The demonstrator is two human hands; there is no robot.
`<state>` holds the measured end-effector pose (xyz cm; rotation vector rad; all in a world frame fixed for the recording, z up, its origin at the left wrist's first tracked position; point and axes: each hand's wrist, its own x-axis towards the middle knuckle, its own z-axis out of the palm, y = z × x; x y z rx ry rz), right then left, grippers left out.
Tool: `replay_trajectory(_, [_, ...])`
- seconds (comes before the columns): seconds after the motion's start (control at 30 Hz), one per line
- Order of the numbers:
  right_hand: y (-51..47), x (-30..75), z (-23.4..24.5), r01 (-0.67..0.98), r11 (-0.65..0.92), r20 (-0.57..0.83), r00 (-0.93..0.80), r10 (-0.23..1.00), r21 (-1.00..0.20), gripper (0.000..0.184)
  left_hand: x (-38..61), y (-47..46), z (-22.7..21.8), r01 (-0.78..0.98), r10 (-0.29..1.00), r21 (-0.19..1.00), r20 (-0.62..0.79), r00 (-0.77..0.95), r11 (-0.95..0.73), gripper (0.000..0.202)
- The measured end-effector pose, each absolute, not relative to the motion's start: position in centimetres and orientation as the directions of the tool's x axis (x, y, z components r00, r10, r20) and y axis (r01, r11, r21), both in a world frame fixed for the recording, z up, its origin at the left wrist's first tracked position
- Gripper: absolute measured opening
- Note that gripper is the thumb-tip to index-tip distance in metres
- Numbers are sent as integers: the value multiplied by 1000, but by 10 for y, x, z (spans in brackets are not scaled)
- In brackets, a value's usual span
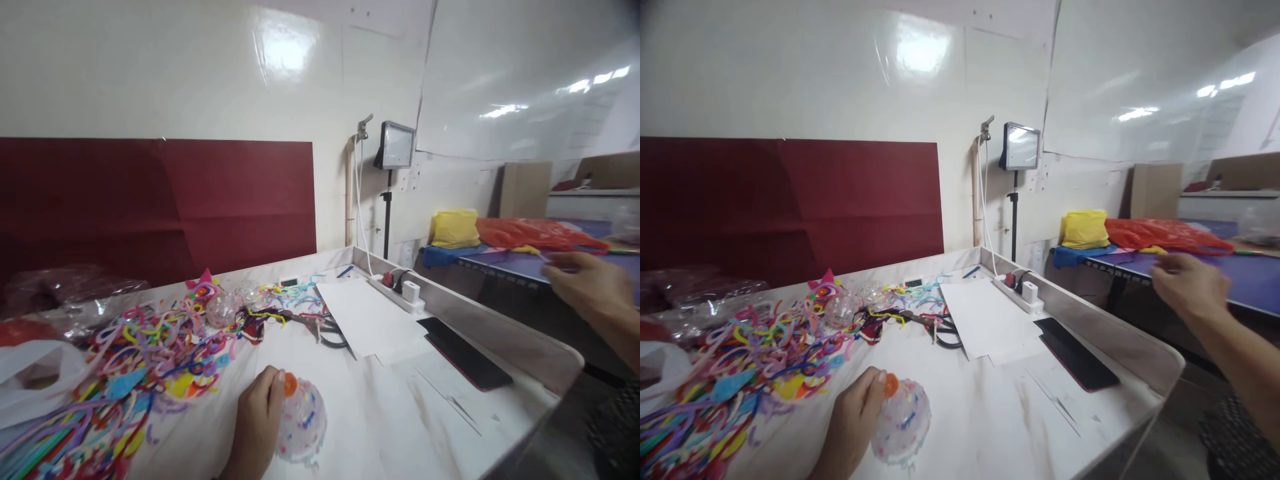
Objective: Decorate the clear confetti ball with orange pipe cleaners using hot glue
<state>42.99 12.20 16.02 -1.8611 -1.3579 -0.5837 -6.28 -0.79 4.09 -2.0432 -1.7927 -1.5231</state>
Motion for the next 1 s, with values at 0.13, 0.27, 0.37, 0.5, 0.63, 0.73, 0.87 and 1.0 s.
replay_trajectory(0.13, [105, 331, 152, 857, 250, 632, 108, 767, -451, 26, -61, -10, 42, 760, 759, 553, 639, -124, -342, 36])
replay_trajectory(0.27, [67, 219, 124, 622, 576, 493, -327, 806, -530, 14, -57, -13, 43, 751, 777, 558, 622, -96, -353, 36])
replay_trajectory(0.37, [46, 153, 100, 243, 573, 338, -608, 719, -783, 19, -55, -15, 43, 746, 787, 556, 613, -71, -366, 37])
replay_trajectory(0.5, [41, 107, 74, 160, 499, 286, -657, 698, -852, 17, -56, -15, 43, 736, 790, 557, 611, -48, -385, 37])
replay_trajectory(0.63, [44, 97, 63, 98, 409, 263, -627, 734, -907, 32, -57, -15, 44, 713, 795, 581, 605, -54, -393, 37])
replay_trajectory(0.73, [43, 97, 63, 86, 384, 270, -571, 775, -919, 31, -57, -16, 45, 670, 830, 643, 553, -72, -371, 36])
replay_trajectory(0.87, [40, 95, 64, 53, 368, 292, -509, 810, -928, 31, -56, -15, 45, 614, 866, 720, 486, -114, -323, 36])
replay_trajectory(1.0, [38, 88, 59, -21, 290, 261, -501, 825, -957, 43, -57, -13, 44, 600, 864, 738, 481, -149, -308, 41])
